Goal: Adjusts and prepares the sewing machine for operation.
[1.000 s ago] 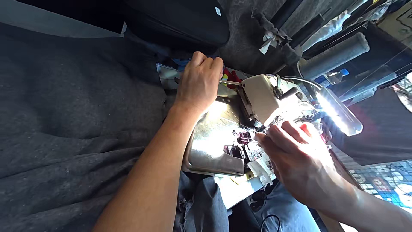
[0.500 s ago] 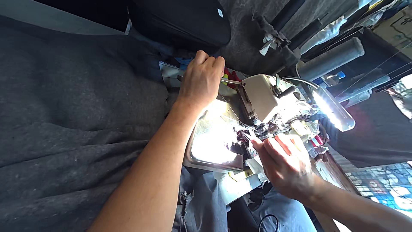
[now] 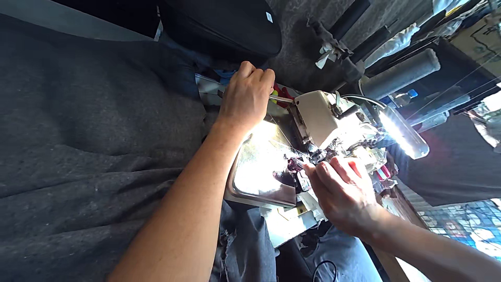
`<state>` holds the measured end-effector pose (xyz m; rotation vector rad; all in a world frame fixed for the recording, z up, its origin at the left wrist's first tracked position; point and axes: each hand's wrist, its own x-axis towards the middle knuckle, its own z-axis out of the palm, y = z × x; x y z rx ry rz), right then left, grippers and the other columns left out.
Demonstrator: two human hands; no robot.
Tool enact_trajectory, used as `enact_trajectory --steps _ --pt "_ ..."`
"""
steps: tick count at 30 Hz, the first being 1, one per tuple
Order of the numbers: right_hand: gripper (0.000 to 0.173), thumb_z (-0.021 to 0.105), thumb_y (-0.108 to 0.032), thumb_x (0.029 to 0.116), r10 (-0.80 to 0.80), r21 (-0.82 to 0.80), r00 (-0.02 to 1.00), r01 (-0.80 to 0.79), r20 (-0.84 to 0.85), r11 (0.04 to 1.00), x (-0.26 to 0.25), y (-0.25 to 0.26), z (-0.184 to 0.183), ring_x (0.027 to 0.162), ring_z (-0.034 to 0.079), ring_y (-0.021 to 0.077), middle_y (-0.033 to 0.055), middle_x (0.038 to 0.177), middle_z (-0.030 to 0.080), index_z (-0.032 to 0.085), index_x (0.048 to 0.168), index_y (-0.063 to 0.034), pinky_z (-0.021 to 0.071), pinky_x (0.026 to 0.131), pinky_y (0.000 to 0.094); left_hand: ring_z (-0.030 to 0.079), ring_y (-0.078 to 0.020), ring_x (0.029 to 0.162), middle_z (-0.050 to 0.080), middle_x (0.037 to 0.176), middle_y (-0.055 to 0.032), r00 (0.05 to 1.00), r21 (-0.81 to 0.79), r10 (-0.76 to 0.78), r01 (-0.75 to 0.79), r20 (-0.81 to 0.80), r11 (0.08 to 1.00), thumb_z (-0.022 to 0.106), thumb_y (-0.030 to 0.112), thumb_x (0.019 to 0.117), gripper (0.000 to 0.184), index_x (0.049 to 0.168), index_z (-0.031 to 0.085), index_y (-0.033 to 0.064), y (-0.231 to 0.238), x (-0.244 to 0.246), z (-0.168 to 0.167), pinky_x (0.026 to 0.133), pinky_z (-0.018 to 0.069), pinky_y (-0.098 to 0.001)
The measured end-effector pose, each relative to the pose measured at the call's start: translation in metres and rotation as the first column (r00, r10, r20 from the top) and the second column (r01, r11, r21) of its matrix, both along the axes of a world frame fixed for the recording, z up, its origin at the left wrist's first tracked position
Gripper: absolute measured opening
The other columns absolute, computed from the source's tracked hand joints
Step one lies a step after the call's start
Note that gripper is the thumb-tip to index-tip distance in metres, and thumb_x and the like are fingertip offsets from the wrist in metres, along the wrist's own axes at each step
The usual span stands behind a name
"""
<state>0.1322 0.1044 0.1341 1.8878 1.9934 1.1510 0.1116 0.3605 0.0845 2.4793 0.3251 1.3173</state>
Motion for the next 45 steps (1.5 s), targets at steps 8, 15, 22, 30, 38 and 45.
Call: enact_trajectory --steps 8,15,22,30,38,45 --pt "0.024 0.05 -0.006 0.1006 -0.076 -0.064 0.997 0.075 -0.006 0.995 -0.013 0.001 0.022 0.076 0.056 0.0248 0.0076 0.08 0.063 0.073 0.093 -0.005 0.038 0.073 0.0391 0.062 -0.0395 0.106 0.066 0.092 -0.0179 1.0 0.002 -0.003 0.003 0.002 1.0 0.055 0.008 0.1026 0.013 0.099 0.064 -0.0005 0.0 0.001 0.0 0.092 0.0493 -0.0461" --pt "0.026 0.049 -0.005 0.1001 -0.063 -0.108 0.997 0.057 -0.054 0.993 -0.004 0.003 0.016 0.075 0.058 0.0256 0.0087 0.082 0.066 0.075 0.096 -0.004 0.0403 0.067 0.0387 0.062 -0.0396 0.106 0.066 0.092 -0.0179 1.0 0.009 -0.005 0.005 0.011 1.0 0.055 0.008 0.1026 0.013 0.1 0.064 -0.0006 0.0 0.001 0.0 0.092 0.0494 -0.0462" --pt "0.023 0.054 -0.01 0.1004 -0.064 -0.089 0.991 0.053 -0.12 0.995 -0.005 0.003 0.025 0.074 0.056 0.0243 0.0075 0.082 0.063 0.076 0.097 -0.0068 0.0403 0.068 0.0383 0.062 -0.0408 0.105 0.066 0.09 -0.0183 1.0 0.001 -0.012 0.012 0.011 1.0 0.055 0.008 0.1028 0.013 0.098 0.064 -0.0008 0.0 0.001 0.0 0.09 0.0496 -0.0468" --pt "0.024 0.05 -0.006 0.0979 -0.085 -0.157 0.992 0.069 -0.096 0.985 -0.004 0.003 0.022 0.076 0.059 0.0257 0.008 0.085 0.065 0.074 0.095 -0.0069 0.0408 0.066 0.0396 0.063 -0.0398 0.104 0.066 0.089 -0.0173 1.0 0.005 0.0 -0.001 0.02 1.0 0.056 0.007 0.1018 0.012 0.096 0.063 -0.0001 0.001 0.001 -0.001 0.089 0.05 -0.0462" --pt "0.023 0.053 -0.009 0.0991 -0.079 -0.106 0.988 0.064 -0.136 0.992 0.002 0.006 0.02 0.072 0.057 0.0251 0.0074 0.08 0.062 0.076 0.096 -0.0071 0.0409 0.065 0.0399 0.063 -0.039 0.103 0.066 0.089 -0.0172 1.0 0.001 0.001 -0.001 0.018 1.0 0.055 0.008 0.1029 0.013 0.097 0.063 -0.0002 0.0 0.001 -0.001 0.091 0.0491 -0.0454" --pt "0.022 0.054 -0.011 0.0991 -0.09 -0.117 0.98 0.07 -0.175 0.991 0.002 0.008 0.024 0.072 0.057 0.0244 0.0064 0.079 0.061 0.075 0.094 -0.0086 0.0403 0.067 0.04 0.063 -0.0387 0.103 0.066 0.089 -0.0169 1.0 0.009 0.0 -0.001 0.028 1.0 0.055 0.007 0.1024 0.012 0.097 0.064 -0.0001 0.0 0.001 -0.001 0.091 0.0493 -0.045"
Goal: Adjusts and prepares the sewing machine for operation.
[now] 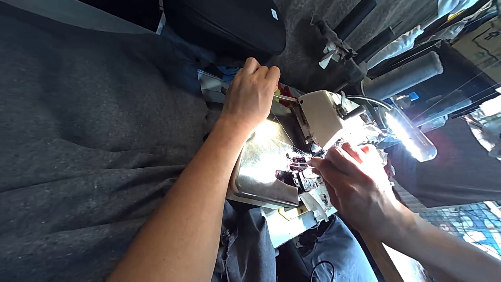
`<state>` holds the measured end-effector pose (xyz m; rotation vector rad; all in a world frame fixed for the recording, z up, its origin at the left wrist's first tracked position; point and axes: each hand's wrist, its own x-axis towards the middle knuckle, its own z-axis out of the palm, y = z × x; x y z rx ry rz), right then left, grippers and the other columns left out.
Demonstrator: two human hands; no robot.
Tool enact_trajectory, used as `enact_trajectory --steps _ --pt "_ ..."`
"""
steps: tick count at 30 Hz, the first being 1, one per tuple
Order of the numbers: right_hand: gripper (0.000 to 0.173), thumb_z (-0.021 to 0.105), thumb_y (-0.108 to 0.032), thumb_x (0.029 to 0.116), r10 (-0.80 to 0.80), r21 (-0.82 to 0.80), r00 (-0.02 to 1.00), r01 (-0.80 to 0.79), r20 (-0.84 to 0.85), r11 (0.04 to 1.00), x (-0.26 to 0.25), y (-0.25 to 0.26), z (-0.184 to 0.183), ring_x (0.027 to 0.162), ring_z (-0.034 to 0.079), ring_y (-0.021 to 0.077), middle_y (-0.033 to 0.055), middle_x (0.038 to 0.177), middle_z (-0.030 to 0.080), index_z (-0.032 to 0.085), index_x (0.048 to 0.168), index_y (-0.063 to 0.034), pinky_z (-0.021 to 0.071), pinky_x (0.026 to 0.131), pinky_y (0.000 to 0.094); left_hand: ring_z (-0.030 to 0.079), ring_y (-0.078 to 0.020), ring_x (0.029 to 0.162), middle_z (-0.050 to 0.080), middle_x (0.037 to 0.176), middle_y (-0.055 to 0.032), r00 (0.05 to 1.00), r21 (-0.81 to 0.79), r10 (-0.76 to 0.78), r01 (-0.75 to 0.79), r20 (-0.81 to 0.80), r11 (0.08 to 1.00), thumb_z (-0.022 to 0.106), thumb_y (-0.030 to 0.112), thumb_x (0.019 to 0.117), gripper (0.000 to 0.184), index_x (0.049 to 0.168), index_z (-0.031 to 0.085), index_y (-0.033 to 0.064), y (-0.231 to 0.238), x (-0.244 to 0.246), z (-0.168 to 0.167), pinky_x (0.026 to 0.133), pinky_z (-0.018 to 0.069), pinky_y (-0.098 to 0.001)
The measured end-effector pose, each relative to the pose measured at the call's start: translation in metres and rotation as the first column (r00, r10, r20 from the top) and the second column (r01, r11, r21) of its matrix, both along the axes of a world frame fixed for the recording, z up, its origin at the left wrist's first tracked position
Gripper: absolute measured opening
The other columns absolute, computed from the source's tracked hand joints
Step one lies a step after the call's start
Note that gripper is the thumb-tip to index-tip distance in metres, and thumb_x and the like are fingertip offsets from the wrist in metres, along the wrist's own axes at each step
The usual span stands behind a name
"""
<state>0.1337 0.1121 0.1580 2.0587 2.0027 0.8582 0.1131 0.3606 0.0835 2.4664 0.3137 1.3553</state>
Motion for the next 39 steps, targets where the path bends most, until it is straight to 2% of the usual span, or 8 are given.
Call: enact_trajectory --steps 7,10,14,20,30,32,35,39 --pt "0.022 0.054 -0.007 0.0944 -0.032 -0.06 0.999 0.033 0.023 0.998 0.0 0.005 0.004 0.075 0.059 0.0255 0.0062 0.081 0.063 0.074 0.087 -0.0086 0.0432 0.068 0.0414 0.062 -0.0385 0.105 0.066 0.09 -0.0162 1.0 -0.014 0.0 0.0 -0.007 1.0 0.053 0.01 0.1042 0.014 0.1 0.064 0.0008 0.002 0.003 -0.004 0.091 0.0495 -0.0453" --pt "0.021 0.054 -0.007 0.0954 -0.047 -0.063 0.999 0.049 0.025 0.997 -0.002 0.009 0.006 0.076 0.059 0.0242 0.006 0.084 0.064 0.074 0.088 -0.0094 0.0427 0.07 0.041 0.06 -0.0263 0.089 0.059 0.081 -0.0037 0.921 0.114 0.114 -0.167 0.373 0.979 0.048 0.021 0.1045 0.019 0.096 0.064 0.0126 0.018 0.055 -0.044 0.078 0.0477 -0.037" --pt "0.022 0.054 -0.008 0.095 -0.048 -0.092 0.993 0.059 0.112 0.994 -0.005 0.016 0.0 0.074 0.061 0.0267 0.0086 0.083 0.065 0.073 0.085 -0.0079 0.043 0.066 0.0419 0.062 -0.0386 0.105 0.067 0.091 -0.0164 1.0 -0.046 -0.009 0.007 -0.028 0.999 0.056 0.009 0.1024 0.012 0.1 0.065 0.0005 0.0 -0.001 0.002 0.09 0.0502 -0.0457" --pt "0.017 0.055 0.0 0.0891 -0.009 -0.171 0.999 0.015 0.033 0.985 -0.001 0.019 -0.014 0.079 0.064 0.0297 0.0107 0.084 0.066 0.071 0.084 -0.0051 0.0473 0.066 0.0436 0.063 -0.0382 0.102 0.066 0.089 -0.0166 1.0 -0.032 -0.008 0.008 0.002 0.999 0.056 0.009 0.1025 0.014 0.098 0.065 0.0 0.0 0.001 0.001 0.09 0.0496 -0.0453" --pt "0.024 0.053 -0.016 0.0994 -0.118 -0.093 0.992 0.114 -0.036 0.989 -0.005 0.006 0.009 0.084 0.062 0.0277 0.0079 0.087 0.064 0.077 0.099 -0.0132 0.0476 0.076 0.0466 0.063 -0.0392 0.105 0.067 0.092 -0.0174 1.0 -0.053 -0.013 0.013 0.007 0.998 0.057 0.01 0.1022 0.014 0.1 0.066 -0.0006 -0.003 0.002 0.001 0.089 0.051 -0.0463" --pt "0.025 0.053 -0.02 0.1039 -0.129 -0.055 0.99 0.125 -0.062 0.991 -0.011 0.002 0.017 0.082 0.057 0.0247 0.0079 0.085 0.061 0.077 0.103 -0.0129 0.041 0.078 0.0427 0.064 -0.0392 0.106 0.068 0.093 -0.0178 1.0 -0.074 -0.013 0.014 0.017 0.997 0.056 0.011 0.1027 0.016 0.101 0.067 -0.0012 -0.004 0.002 0.001 0.09 0.0513 -0.047" --pt "0.027 0.052 -0.022 0.1021 -0.159 -0.147 0.987 0.155 -0.015 0.977 -0.009 -0.002 0.019 0.078 0.058 0.0219 0.0063 0.082 0.062 0.077 0.102 -0.0128 0.0448 0.072 0.0366 0.064 -0.0373 0.106 0.069 0.094 -0.0169 1.0 -0.095 -0.019 0.019 0.01 0.995 0.053 0.004 0.1014 0.016 0.104 0.068 -0.0015 -0.005 0.0 0.003 0.088 0.0509 -0.0443" --pt "0.024 0.056 -0.025 0.1048 -0.144 -0.122 0.99 0.142 -0.011 0.982 -0.025 0.0 0.051 0.083 0.057 0.0208 0.0116 0.086 0.064 0.076 0.105 -0.0109 0.0438 0.079 0.0333 0.063 -0.0373 0.11 0.069 0.095 -0.0175 1.0 -0.102 -0.025 0.025 0.0 0.994 0.051 -0.003 0.0994 0.019 0.107 0.068 -0.0023 -0.004 0.0 0.006 0.087 0.0506 -0.043"
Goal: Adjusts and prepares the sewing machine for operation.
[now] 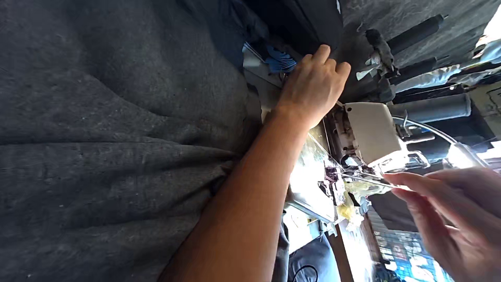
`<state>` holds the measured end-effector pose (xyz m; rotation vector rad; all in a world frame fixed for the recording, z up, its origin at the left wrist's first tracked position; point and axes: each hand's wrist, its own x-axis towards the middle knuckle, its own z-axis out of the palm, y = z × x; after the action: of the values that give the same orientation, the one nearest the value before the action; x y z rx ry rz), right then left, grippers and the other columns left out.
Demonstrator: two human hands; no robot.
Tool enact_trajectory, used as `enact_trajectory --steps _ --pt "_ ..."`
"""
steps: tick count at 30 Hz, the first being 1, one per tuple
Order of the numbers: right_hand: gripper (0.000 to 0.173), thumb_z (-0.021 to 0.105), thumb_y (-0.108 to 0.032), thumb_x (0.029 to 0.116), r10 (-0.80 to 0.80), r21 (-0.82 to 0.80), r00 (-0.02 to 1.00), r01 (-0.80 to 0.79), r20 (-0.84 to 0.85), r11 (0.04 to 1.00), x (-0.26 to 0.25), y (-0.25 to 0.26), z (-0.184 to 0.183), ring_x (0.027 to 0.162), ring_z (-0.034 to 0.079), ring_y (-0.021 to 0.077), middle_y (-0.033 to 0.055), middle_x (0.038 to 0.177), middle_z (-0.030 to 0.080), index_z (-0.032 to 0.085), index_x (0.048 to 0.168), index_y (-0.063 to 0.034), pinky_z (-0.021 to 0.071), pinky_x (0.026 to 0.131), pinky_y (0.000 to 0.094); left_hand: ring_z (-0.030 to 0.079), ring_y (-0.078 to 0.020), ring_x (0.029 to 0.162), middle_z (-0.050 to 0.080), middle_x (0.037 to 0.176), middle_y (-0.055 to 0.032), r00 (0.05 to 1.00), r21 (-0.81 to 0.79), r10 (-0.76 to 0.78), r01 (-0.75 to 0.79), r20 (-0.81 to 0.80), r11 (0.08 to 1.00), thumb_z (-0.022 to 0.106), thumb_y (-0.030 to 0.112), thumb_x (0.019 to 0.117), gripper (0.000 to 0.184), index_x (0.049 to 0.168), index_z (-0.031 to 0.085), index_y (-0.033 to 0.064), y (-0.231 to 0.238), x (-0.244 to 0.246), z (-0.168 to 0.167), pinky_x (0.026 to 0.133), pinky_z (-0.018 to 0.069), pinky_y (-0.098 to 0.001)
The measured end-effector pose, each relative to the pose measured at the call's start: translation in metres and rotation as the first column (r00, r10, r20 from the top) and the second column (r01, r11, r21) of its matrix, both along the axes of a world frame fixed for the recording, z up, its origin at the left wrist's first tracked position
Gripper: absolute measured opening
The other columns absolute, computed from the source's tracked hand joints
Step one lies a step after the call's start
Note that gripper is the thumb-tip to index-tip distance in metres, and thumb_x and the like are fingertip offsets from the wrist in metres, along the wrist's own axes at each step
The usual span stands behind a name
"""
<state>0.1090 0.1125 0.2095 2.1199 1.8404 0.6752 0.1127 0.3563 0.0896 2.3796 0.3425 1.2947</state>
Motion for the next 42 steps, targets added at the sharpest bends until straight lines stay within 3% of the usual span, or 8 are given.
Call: enact_trajectory --steps 6,14,27,29,30,31,35,42 --pt "0.027 0.053 -0.028 0.1061 0.027 -0.169 0.987 0.001 0.161 0.986 -0.005 0.029 0.018 0.086 0.058 0.0326 0.0156 0.09 0.063 0.076 0.105 -0.0139 0.042 0.078 0.048 0.062 -0.0367 0.114 0.069 0.098 -0.0173 0.999 -0.032 -0.024 0.022 -0.037 0.999 0.049 -0.003 0.1001 0.022 0.112 0.068 -0.0022 -0.001 -0.002 0.004 0.09 0.0491 -0.0423" --pt "0.031 0.049 -0.022 0.1049 0.09 -0.346 0.955 0.014 0.281 0.938 -0.007 0.052 0.011 0.086 0.061 0.0418 0.0193 0.093 0.065 0.076 0.102 -0.0094 0.0446 0.073 0.0567 0.057 -0.0368 0.127 0.07 0.11 -0.0185 0.993 -0.044 -0.065 0.061 -0.099 0.997 0.047 -0.004 0.1013 0.027 0.12 0.066 -0.0038 0.001 -0.009 0.011 0.1 0.0471 -0.0423" --pt "0.027 0.05 -0.015 0.1011 0.176 -0.431 0.925 -0.014 0.337 0.902 -0.008 0.072 0.001 0.093 0.059 0.0467 0.0225 0.096 0.062 0.075 0.097 -0.0057 0.0416 0.075 0.0587 0.049 -0.0354 0.138 0.066 0.127 -0.0189 0.965 -0.092 -0.16 0.144 -0.206 0.985 0.044 -0.001 0.1043 0.034 0.134 0.06 -0.0023 0.006 -0.019 0.02 0.108 0.0428 -0.0414" --pt "0.023 0.052 -0.009 0.0977 0.215 -0.456 0.914 -0.038 0.343 0.889 -0.013 0.075 -0.004 0.094 0.06 0.0453 0.0205 0.093 0.062 0.075 0.096 -0.0072 0.0411 0.076 0.0576 0.055 -0.0331 0.129 0.068 0.12 -0.0142 0.995 0.029 -0.039 0.042 -0.094 0.999 0.039 0.007 0.1073 0.034 0.132 0.062 0.003 0.01 0.022 0.0 0.106 0.0431 -0.0418" --pt "0.022 0.052 -0.007 0.0973 0.227 -0.474 0.913 -0.044 0.337 0.88 -0.016 0.076 -0.007 0.092 0.059 0.0447 0.0198 0.091 0.062 0.074 0.096 -0.0076 0.0404 0.076 0.057 0.064 -0.0317 0.102 0.067 0.093 -0.0106 0.924 0.096 0.122 -0.167 0.363 0.981 0.041 0.012 0.1026 0.029 0.108 0.069 0.0074 0.013 0.093 -0.032 0.093 0.0475 -0.0435" --pt "0.022 0.052 -0.006 0.0965 0.234 -0.491 0.914 -0.045 0.33 0.87 -0.019 0.077 -0.01 0.091 0.059 0.0444 0.0193 0.09 0.061 0.073 0.095 -0.0074 0.0397 0.075 0.0566 0.062 -0.0297 0.098 0.064 0.092 -0.0076 0.889 0.114 0.161 -0.23 0.429 0.966 0.041 0.019 0.1028 0.027 0.109 0.067 0.0121 0.018 0.13 -0.042 0.092 0.0474 -0.0446" --pt "0.02 0.053 -0.008 0.102 0.184 -0.475 0.92 0.003 0.346 0.88 -0.026 0.078 -0.018 0.095 0.064 0.0388 0.0184 0.098 0.068 0.072 0.096 -0.0036 0.0455 0.08 0.0527 0.062 -0.0289 0.103 0.065 0.099 -0.0059 0.967 0.124 0.132 -0.162 0.219 0.979 0.049 0.025 0.1016 0.024 0.116 0.065 0.0155 0.024 0.146 -0.037 0.094 0.0472 -0.0461" --pt "0.026 0.048 -0.014 0.1054 0.23 -0.474 0.931 -0.072 0.284 0.877 -0.034 0.077 -0.032 0.082 0.066 0.0354 0.0189 0.094 0.071 0.067 0.104 0.002 0.0495 0.073 0.0455 0.062 -0.0275 0.098 0.065 0.096 -0.0059 0.965 0.125 0.116 -0.149 0.237 0.981 0.049 0.02 0.1016 0.022 0.115 0.065 0.0128 0.024 0.144 -0.034 0.097 0.0449 -0.0464"
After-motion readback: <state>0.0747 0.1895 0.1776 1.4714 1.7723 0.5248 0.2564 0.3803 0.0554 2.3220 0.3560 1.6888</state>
